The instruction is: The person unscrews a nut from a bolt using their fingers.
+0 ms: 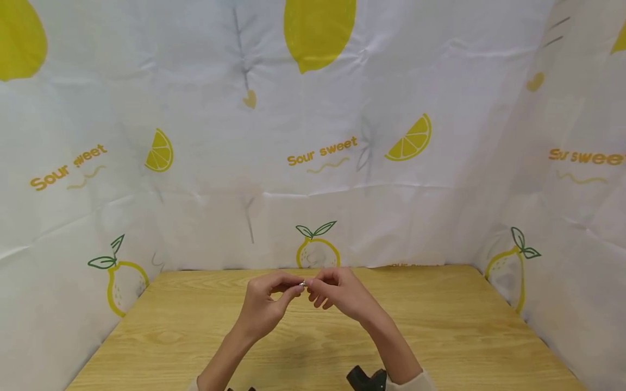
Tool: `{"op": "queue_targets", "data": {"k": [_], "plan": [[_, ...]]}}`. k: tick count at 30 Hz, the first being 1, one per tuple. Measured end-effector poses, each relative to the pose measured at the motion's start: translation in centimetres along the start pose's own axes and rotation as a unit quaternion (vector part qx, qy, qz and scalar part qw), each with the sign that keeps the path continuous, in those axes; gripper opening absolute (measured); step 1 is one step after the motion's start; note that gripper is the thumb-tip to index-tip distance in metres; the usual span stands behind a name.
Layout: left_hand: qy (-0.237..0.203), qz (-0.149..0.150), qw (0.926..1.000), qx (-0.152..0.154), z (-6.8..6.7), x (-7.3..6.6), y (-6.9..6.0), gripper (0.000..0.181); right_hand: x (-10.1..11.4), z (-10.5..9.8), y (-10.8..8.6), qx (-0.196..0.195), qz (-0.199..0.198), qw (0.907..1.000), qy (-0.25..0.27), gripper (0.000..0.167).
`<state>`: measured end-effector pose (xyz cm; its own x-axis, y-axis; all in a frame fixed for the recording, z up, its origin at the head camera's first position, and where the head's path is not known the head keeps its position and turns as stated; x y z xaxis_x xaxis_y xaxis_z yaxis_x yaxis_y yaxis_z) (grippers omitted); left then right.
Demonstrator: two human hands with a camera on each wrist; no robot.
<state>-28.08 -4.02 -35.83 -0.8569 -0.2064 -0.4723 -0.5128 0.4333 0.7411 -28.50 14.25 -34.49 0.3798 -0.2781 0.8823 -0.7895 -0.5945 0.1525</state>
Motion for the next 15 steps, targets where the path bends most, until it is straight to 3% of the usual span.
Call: {"op": "queue_targets", "data": {"k": [9, 15], "plan": [[0.001, 0.022, 0.9998, -0.002, 0.13, 0.0, -0.05, 0.01, -0.02, -0.08, -0.22, -0.01, -0.023, 0.9995, 0.021, 0.027], [-0.005, 0.025, 0.9997, -0.004, -0.07, -0.05, 0.03, 0.01, 0.07, -0.1, 0.03, -0.011, -0.01, 0.9998, 0.017, 0.027]]}}
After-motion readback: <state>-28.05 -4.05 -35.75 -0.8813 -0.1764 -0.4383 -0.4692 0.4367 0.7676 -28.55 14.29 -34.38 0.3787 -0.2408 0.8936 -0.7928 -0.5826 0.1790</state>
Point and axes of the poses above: each hand's wrist, its own y-axis towards the middle knuckle, its own z-axis out of the palm, x = y × z, the point moved 4 cm from there along y, towards the middle knuckle, and after that the axes turned 9 degrees about x, right-handed, at the moved point
